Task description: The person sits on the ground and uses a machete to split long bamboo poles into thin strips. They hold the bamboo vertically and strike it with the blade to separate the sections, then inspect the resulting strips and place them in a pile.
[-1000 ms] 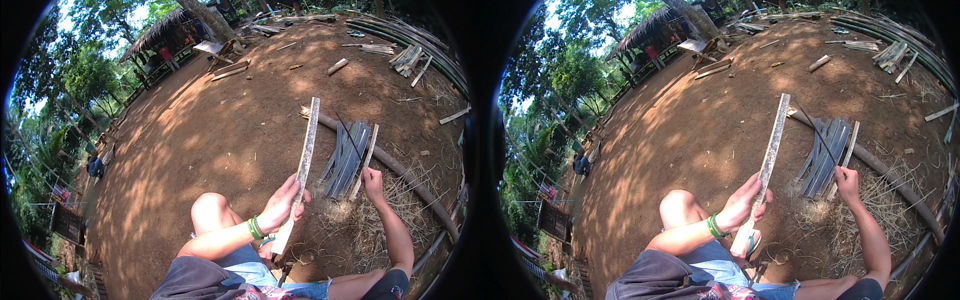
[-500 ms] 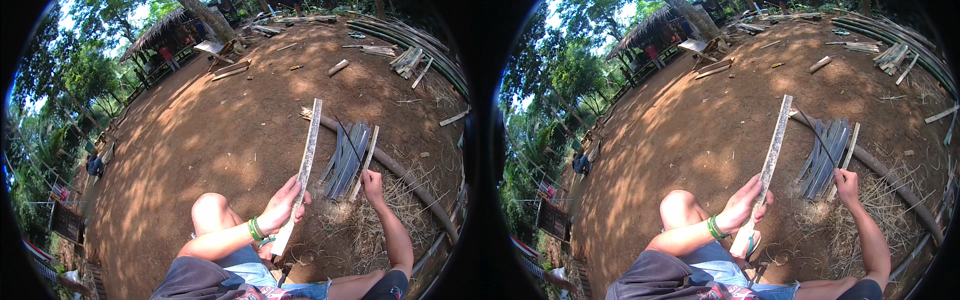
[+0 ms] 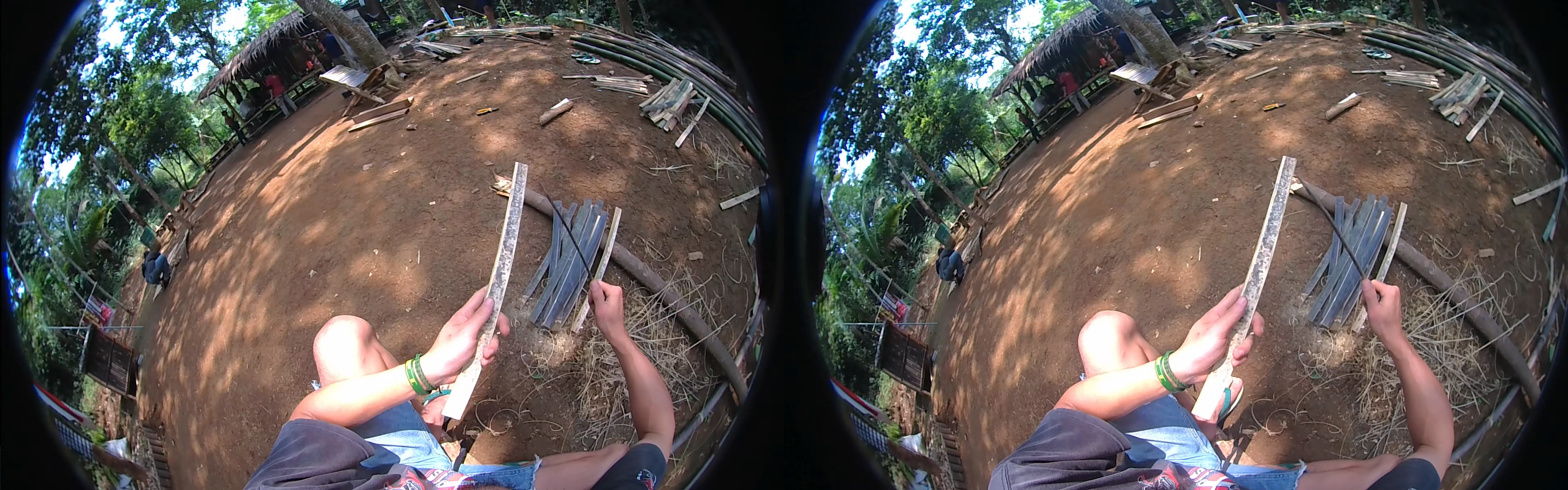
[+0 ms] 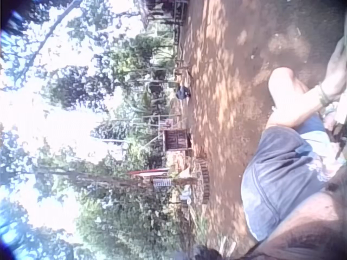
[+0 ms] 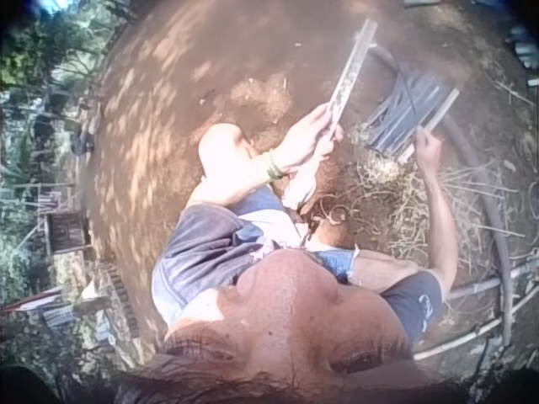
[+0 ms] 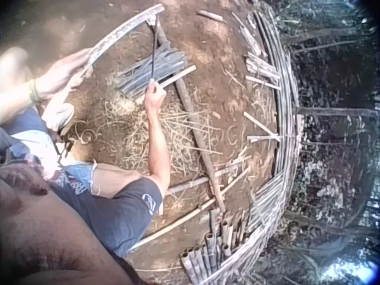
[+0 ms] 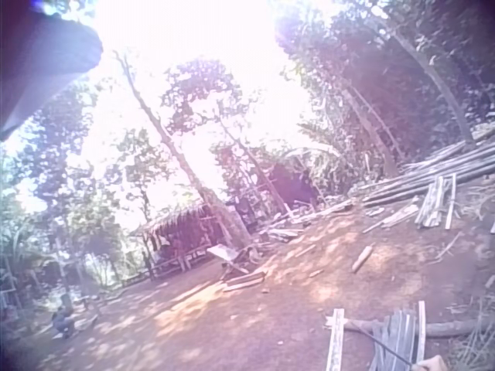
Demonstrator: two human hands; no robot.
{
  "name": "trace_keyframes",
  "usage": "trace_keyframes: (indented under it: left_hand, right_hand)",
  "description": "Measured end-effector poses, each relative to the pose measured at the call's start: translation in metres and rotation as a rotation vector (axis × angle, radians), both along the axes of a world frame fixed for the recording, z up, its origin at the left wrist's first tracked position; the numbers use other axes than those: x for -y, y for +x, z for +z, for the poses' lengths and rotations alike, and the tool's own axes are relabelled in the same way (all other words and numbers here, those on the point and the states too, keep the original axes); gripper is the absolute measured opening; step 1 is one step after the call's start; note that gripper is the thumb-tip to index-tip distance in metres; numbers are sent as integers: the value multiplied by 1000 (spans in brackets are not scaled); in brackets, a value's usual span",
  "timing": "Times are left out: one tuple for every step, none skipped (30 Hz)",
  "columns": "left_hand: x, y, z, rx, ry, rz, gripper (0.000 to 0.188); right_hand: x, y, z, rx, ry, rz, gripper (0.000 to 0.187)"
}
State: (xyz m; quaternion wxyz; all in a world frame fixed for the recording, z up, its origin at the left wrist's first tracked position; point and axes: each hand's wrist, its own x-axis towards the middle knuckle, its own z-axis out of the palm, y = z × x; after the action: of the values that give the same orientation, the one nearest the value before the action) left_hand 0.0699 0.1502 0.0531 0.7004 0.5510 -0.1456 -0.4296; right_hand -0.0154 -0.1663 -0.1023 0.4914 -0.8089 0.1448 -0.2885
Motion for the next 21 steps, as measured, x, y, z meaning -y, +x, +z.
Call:
trace_keyframes:
  left_hand:
    - [0, 0, 0, 0, -3, -1, 45]
    - [0, 0, 0, 0, -6, -2, 45]
    - [0, 0, 0, 0, -10, -3, 45]
    - [0, 0, 0, 4, -12, -5, 45]
    - [1, 0, 1, 7, -14, -7, 44]
    - [0, 0, 1, 11, -15, -8, 44]
    - [0, 0, 0, 7, -19, -8, 44]
    - [0, 0, -2, 3, -22, -7, 43]
    - [0, 1, -3, -2, -26, -8, 43]
    - [0, 1, -2, -4, -25, -7, 43]
    - [0, 0, -1, -7, -24, -7, 43]
    - [0, 0, 0, -10, -24, -7, 43]
    - [0, 0, 0, -12, -28, -8, 43]
    - [0, 0, 0, -13, -31, -8, 43]
    - [0, 0, -1, -15, -35, -8, 43]
    - [0, 0, -2, -15, -38, -9, 43]
    - [-1, 1, -3, -15, -42, -10, 43]
    - [-1, 2, -4, -16, -44, -11, 43]
    - [-1, 1, -3, -17, -43, -9, 44]
    - [-2, 1, -1, -18, -42, -8, 44]
    - [-2, 1, 0, -20, -42, -8, 44]
  right_hand:
    - [0, 0, 0, 1, 5, 2, 54]
    - [0, 0, -1, -2, 5, 6, 54]
    - [1, 0, -2, -5, 5, 10, 53]
    - [2, 0, -3, -7, 5, 13, 53]
    - [2, 0, -3, -2, -1, 11, 53]
    - [1, 0, -3, 3, -6, 11, 53]
    - [1, 0, -3, 8, -11, 10, 53]
    - [0, 0, -2, 9, -15, 10, 52]
    - [-1, 0, -1, 9, -19, 10, 52]
    - [-2, 0, 0, 10, -22, 10, 52]
    - [-3, 0, 0, 12, -21, 10, 52]
    - [-3, -1, 0, 14, -20, 8, 52]
    - [-3, -1, 0, 16, -19, 7, 52]
    - [-3, -1, -1, 19, -21, 8, 52]
    - [-2, -1, -3, 22, -22, 8, 52]
    - [-2, -1, -3, 24, -24, 9, 52]
    - [-2, -1, -3, 27, -24, 8, 52]
    - [-3, -1, -2, 30, -24, 8, 52]
    - [-5, -1, 0, 32, -23, 8, 52]
    - [-6, -1, 1, 36, -21, 8, 52]
    - [-8, -2, 4, 40, -20, 7, 52]
